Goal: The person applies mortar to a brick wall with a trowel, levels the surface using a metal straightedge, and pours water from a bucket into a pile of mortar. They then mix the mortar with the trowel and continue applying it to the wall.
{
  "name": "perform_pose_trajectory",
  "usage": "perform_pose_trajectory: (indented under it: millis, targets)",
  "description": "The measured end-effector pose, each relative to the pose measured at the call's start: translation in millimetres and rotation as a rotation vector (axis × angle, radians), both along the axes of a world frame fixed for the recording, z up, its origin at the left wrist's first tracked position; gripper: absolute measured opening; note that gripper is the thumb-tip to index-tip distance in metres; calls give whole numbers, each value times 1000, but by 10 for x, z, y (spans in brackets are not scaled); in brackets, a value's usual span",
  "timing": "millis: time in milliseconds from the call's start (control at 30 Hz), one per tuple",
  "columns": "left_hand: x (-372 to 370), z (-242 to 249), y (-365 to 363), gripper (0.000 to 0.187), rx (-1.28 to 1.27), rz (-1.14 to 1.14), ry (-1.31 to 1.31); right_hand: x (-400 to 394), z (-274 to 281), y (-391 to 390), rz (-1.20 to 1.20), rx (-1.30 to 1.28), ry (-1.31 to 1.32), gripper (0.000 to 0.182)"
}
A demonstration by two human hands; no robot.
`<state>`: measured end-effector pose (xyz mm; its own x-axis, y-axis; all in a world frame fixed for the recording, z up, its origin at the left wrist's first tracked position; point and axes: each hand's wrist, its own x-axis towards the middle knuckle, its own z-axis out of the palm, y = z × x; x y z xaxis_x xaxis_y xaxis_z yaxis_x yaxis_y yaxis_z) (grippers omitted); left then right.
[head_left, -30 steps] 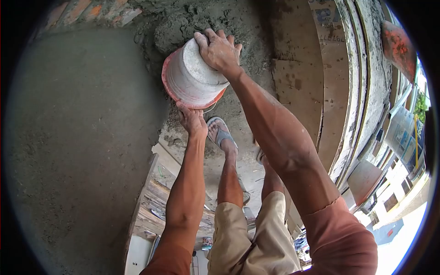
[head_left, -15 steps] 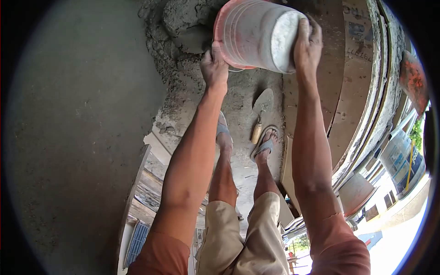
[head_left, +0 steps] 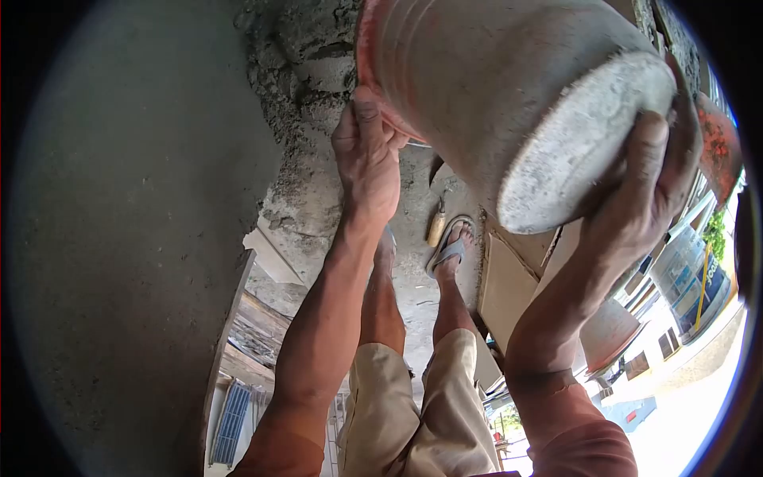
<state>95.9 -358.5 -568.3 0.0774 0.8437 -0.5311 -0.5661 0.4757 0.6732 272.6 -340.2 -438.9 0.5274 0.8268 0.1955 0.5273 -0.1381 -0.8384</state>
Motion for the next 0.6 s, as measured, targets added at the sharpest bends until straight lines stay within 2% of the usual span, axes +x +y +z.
perform_pose_trajectory:
  millis: [33,100,133,167,200,233,300,367,433,500,533,600]
  targets:
    - [87,-6,53,42,-17,-67,-37,-21,-70,26,11,-4,12,49]
    - [241,-617,169,43,53,-39,-83,-27,-260,69,-65,-65,160,48]
    - [172,-1194,169,46,-107,-79,164,159,-879,79,30,-30,54,58]
    - [67,-1597,109,48,-270,-112,412,333,-1808,41,83,-125,135,67]
    - [47,-1562,61,50,-370,-168,612,543,-2806,-171,34,-466,33,72]
    - [26,-1525,153,53,-444,-215,818,397,-2812,-170,-305,-519,351,69]
    - [-48,-1553,327,54,-376,-197,754,354,-2758,-264,-186,-329,882,64]
    - [-190,-1424,93,56,-388,-197,699,242,-2634,-443,-194,-368,920,62]
    - [-120,-1254,93,55,-452,-185,750,229,-2338,-271,-173,-352,919,59]
    - [-60,-1057,-2,53,-319,-27,432,272,-1892,-227,-116,-225,787,50]
    - [-17,-886,-55,51,-244,38,260,240,-1487,-210,-104,-115,718,47]
    - [249,-155,-27,43,-163,95,8,179,-595,-187,-124,39,489,46]
